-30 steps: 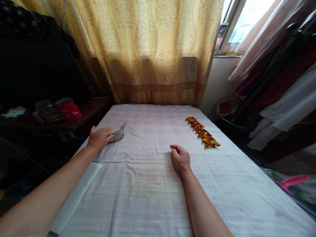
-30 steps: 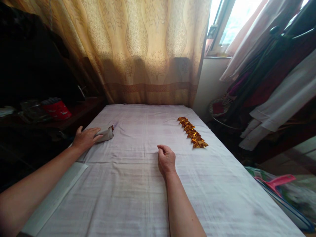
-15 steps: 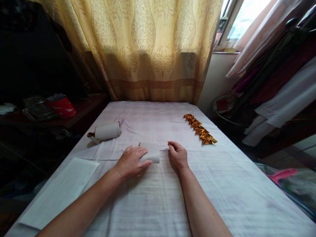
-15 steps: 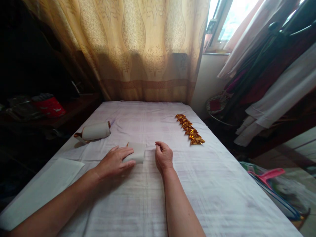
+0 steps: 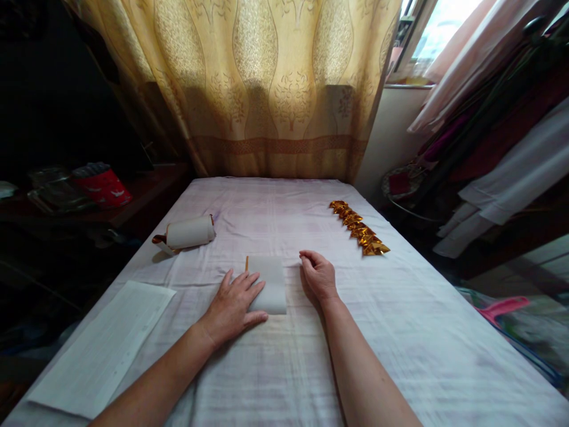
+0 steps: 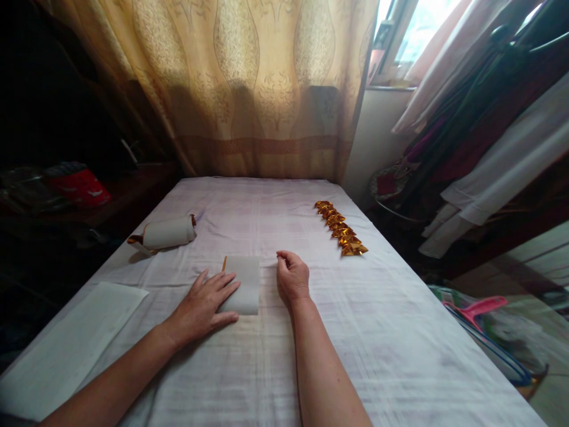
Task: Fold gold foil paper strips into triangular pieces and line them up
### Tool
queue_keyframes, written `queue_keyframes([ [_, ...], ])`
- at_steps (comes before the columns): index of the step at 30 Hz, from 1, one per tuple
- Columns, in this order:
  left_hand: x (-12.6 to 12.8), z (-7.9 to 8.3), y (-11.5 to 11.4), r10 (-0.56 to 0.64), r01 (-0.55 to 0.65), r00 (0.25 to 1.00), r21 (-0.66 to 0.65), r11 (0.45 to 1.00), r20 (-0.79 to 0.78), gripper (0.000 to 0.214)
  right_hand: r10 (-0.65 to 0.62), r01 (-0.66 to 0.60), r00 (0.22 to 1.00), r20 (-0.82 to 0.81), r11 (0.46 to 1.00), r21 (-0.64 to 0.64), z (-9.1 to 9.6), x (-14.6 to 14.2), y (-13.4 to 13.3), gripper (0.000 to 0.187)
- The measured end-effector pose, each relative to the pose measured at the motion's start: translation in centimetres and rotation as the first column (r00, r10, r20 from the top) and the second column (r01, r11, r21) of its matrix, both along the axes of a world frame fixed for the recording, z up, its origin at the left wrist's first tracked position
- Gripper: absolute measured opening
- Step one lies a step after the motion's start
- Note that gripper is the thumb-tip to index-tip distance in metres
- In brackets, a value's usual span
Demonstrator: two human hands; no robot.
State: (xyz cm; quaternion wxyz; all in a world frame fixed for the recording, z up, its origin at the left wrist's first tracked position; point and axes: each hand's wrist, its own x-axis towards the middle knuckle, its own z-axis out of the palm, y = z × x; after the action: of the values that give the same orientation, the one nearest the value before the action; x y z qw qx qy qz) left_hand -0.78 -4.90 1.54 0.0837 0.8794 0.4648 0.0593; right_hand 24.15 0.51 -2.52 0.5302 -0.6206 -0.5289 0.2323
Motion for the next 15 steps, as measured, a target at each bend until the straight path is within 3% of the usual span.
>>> queue_keyframes([
  [4,0.1,-0.4,-0.2,0.015,-0.019,0.997,0.054,0.998,0.078,0.047,0.082,-0.083,0.996,-0.033,0.996,-0.026,0.3,-0.1,-0.1,0.033],
  [7,0.0,-0.7,0.2,0.073,-0.081,0.985,0.041,0.996,0.159,0.037,0.224,-0.229,0.972,-0.07,0.971,-0.075,1.2,-0.2,-0.6,0.031],
  [8,-0.1,-0.7,0.5,0.1,-0.107,0.978,0.031,0.994,0.185,0.036,0.281,-0.288,0.956,-0.081,0.953,-0.094,1.7,-0.3,-0.8,0.031],
  [10,-0.2,-0.8,1.0,0.146,-0.156,0.962,0.024,0.987,0.233,0.035,0.476,-0.492,0.87,-0.131,0.855,-0.165,2.8,-0.5,-1.3,0.036],
  [12,-0.2,-0.9,1.4,0.171,-0.186,0.949,0.031,0.982,0.263,0.037,0.567,-0.569,0.822,-0.057,0.809,-0.15,4.0,-0.7,-1.7,0.036],
  [15,-0.3,-0.9,1.6,0.163,-0.178,0.946,0.028,0.984,0.28,0.038,0.603,-0.606,0.78,0.166,0.795,-0.043,5.5,-1.3,-2.1,0.05],
])
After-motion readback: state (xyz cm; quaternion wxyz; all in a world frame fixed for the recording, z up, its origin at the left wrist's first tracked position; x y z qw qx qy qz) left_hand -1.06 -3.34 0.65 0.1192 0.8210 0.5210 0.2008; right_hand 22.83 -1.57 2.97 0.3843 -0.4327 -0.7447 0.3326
